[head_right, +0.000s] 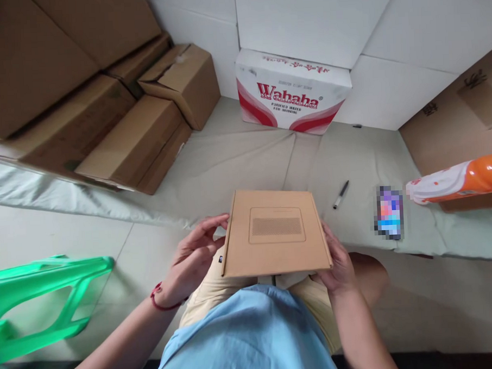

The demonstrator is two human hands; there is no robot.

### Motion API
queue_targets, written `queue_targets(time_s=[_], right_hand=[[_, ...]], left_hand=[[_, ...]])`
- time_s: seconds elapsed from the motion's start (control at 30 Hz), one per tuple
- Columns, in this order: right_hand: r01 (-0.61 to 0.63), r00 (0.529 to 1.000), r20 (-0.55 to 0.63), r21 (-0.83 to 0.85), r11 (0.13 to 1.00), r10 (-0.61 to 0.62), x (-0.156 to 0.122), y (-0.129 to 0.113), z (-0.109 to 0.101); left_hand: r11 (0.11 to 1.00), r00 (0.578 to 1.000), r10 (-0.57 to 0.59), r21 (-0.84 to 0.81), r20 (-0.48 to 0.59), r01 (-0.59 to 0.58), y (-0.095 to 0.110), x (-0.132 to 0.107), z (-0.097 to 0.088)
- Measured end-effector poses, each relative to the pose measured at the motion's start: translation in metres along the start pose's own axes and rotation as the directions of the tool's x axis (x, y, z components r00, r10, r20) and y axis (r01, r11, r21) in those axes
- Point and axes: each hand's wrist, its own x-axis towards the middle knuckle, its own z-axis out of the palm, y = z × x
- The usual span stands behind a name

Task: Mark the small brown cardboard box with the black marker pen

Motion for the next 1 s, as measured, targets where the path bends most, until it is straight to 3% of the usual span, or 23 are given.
queue_targets(time_s=[0.1, 0.2, 0.27, 0.33, 0.43, 0.5, 0.53, 0.6, 0.7, 0.77, 0.83, 0.9, 1.0], right_hand=[[-0.064, 0.998, 0.011, 0.014, 0.998, 0.064, -0.002, -0.001, 0.002], [-0.009, 0.999, 0.036, 0.006, 1.000, 0.009, -0.002, -0.003, 0.003], [0.061, 0.998, 0.034, -0.029, 0.998, -0.060, -0.001, -0.007, 0.001], [0.149, 0.988, 0.055, -0.079, 0.986, -0.145, 0.001, -0.012, 0.001], [0.313, 0.949, 0.111, -0.221, 0.923, -0.296, 0.010, -0.020, 0.007], [0.353, 0.933, 0.036, -0.289, 0.890, -0.359, 0.020, -0.022, 0.014], [0.325, 0.936, -0.041, -0.281, 0.903, -0.350, 0.025, -0.020, 0.017], [0.213, 0.947, -0.206, -0.177, 0.961, -0.248, 0.033, -0.014, 0.023], [0.085, 0.950, -0.299, -0.031, 0.996, -0.090, 0.033, 0.000, 0.026], [0.036, 0.970, -0.242, 0.006, 0.999, -0.034, 0.025, 0.008, 0.027], [0.000, 0.985, -0.172, 0.014, 1.000, 0.002, 0.015, 0.014, 0.028], [0.025, 0.987, -0.161, -0.013, 1.000, -0.027, 0.007, 0.017, 0.031], [0.135, 0.974, -0.166, -0.110, 0.985, -0.152, 0.007, 0.012, 0.038]], left_hand=[[0.991, 0.988, -0.083, -0.112, -0.129, 0.069, -0.007, -0.002, 0.000], [0.998, 0.991, -0.062, -0.029, -0.117, 0.059, -0.009, -0.001, -0.002], [0.995, 0.996, 0.047, 0.096, -0.081, -0.039, -0.006, 0.003, -0.003], [0.944, 0.970, 0.238, 0.246, -0.051, -0.219, -0.002, 0.007, -0.003], [0.788, 0.863, 0.503, 0.389, 0.040, -0.477, 0.003, 0.015, -0.001], [0.724, 0.821, 0.560, 0.416, 0.109, -0.549, -0.001, 0.019, 0.000], [0.722, 0.828, 0.546, 0.428, 0.130, -0.543, -0.005, 0.020, 0.000], [0.763, 0.892, 0.436, 0.476, 0.121, -0.438, -0.018, 0.018, -0.002], [0.896, 0.990, 0.131, 0.433, -0.042, -0.101, -0.037, 0.007, -0.010], [0.957, 0.982, -0.108, 0.250, -0.153, 0.144, -0.042, -0.003, -0.015], [0.955, 0.951, -0.265, 0.093, -0.160, 0.282, -0.040, -0.010, -0.016], [0.952, 0.955, -0.281, 0.096, -0.099, 0.290, -0.033, -0.015, -0.013], [0.955, 0.991, -0.127, 0.263, -0.048, 0.135, -0.020, -0.017, -0.006]])
